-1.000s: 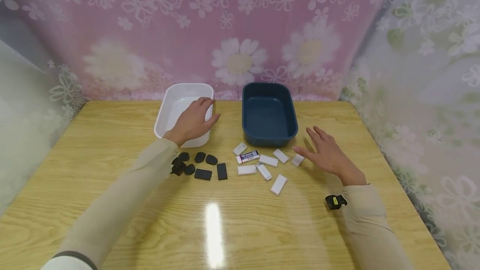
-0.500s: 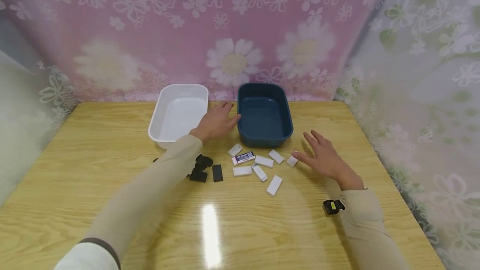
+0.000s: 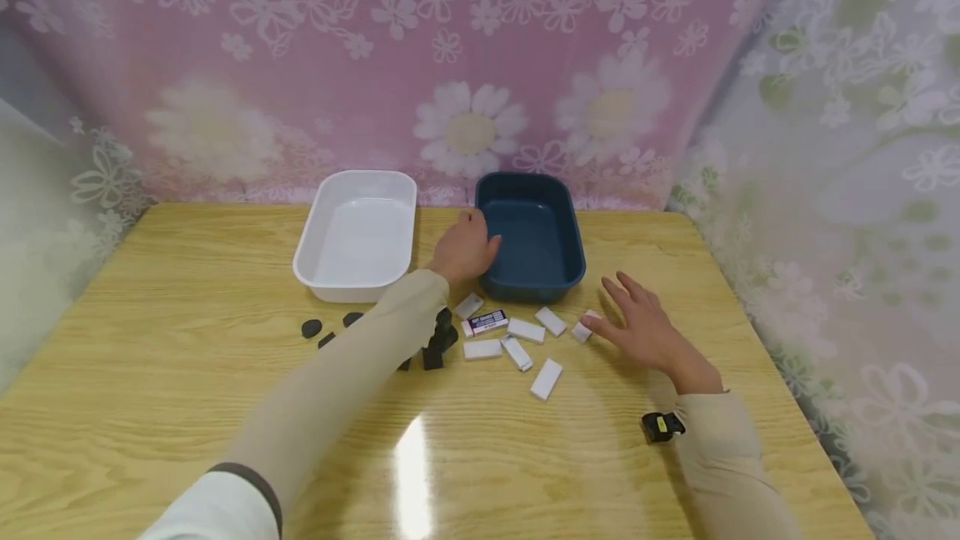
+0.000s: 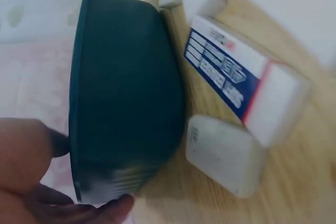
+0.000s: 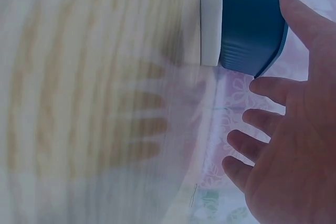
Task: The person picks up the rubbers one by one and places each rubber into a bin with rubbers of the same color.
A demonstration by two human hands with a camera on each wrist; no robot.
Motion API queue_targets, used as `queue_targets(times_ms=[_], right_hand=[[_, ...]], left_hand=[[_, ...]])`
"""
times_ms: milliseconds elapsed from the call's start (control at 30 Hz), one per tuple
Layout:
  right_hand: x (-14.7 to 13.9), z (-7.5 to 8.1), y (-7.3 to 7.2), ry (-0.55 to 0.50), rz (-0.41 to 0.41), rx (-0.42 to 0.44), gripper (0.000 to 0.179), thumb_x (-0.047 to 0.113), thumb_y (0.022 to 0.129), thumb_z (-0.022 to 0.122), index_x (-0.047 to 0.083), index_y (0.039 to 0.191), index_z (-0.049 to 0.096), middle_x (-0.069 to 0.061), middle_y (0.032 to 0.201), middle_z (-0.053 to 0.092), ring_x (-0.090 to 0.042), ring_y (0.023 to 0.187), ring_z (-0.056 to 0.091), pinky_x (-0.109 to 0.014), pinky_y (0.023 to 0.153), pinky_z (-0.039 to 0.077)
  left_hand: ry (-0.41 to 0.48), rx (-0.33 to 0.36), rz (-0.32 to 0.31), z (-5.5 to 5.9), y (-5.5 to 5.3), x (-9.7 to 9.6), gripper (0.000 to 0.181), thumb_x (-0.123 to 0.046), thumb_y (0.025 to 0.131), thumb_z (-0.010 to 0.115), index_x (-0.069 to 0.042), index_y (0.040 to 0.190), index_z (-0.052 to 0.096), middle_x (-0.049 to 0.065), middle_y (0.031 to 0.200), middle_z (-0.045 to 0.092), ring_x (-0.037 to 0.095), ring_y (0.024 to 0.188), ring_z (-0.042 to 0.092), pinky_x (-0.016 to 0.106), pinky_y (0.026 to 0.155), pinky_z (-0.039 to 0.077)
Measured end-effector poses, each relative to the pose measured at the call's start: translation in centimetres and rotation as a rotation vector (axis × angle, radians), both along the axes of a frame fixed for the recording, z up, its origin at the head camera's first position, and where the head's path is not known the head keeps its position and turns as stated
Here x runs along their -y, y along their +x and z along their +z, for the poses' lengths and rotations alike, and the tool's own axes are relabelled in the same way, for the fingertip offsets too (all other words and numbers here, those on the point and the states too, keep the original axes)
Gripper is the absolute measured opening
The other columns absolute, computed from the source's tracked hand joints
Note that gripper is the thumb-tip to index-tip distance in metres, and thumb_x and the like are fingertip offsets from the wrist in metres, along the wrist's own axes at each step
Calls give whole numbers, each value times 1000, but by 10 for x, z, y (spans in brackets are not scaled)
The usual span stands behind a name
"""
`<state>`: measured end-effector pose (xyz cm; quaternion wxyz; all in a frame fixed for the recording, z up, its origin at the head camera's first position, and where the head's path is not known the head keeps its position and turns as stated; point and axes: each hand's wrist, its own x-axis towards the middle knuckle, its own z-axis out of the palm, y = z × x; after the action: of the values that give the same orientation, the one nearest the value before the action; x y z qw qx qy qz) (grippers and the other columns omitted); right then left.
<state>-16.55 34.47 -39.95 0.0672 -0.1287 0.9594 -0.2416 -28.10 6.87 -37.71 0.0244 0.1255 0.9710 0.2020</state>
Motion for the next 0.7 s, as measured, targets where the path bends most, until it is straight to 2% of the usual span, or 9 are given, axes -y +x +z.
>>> queue_targets(times_ms=[67,167,267,367,500,600,700], right_hand=[[-1,-3,1,-3,3,0,78,39,95,56,-5,148,20,-33,151,7,-58,132,7,-72,97,11],[-3,-5,2,1,2,-3,78,39,95,56,-6,148,20,-33,151,7,-58,133,6,-72,97,11],[-4,-6,2,5,8,-16,78,38,96,56,-8,147,21,-34,150,8,-58,132,7,-71,98,10],[-5,-5,1,5,12,-34,76,37,96,56,-9,146,22,-35,150,8,-58,132,7,-71,98,10],[-5,-5,1,-12,7,-48,74,35,96,57,-7,146,24,-33,150,9,-58,132,7,-71,98,11],[-5,-5,2,-31,3,-52,72,34,96,57,-6,147,25,-31,151,10,-57,133,7,-71,97,13],[-7,-5,2,-34,0,-46,71,35,96,57,-5,147,27,-30,152,10,-56,133,7,-71,96,15]], left_hand=[[1,5,35,-1,-2,-5,63,-40,101,42,5,144,29,19,139,41,30,101,60,39,79,52],[20,-24,94,-4,-7,-12,64,-38,102,41,5,146,23,18,139,43,27,88,64,37,71,53],[-1,-56,134,-7,-12,-17,69,-34,99,50,5,147,19,19,138,45,24,76,64,35,61,53],[-60,-72,141,-8,-16,-22,75,-34,95,58,7,146,21,20,137,44,21,69,63,32,56,53],[-63,-51,158,-8,-19,-25,76,-35,91,63,9,141,27,20,130,46,20,72,64,31,60,54],[-21,-3,185,-8,-22,-26,69,-34,91,64,8,137,32,18,120,51,23,81,63,33,66,54],[23,50,195,-9,-24,-26,65,-33,92,63,6,135,33,17,117,53,25,88,63,35,70,54]])
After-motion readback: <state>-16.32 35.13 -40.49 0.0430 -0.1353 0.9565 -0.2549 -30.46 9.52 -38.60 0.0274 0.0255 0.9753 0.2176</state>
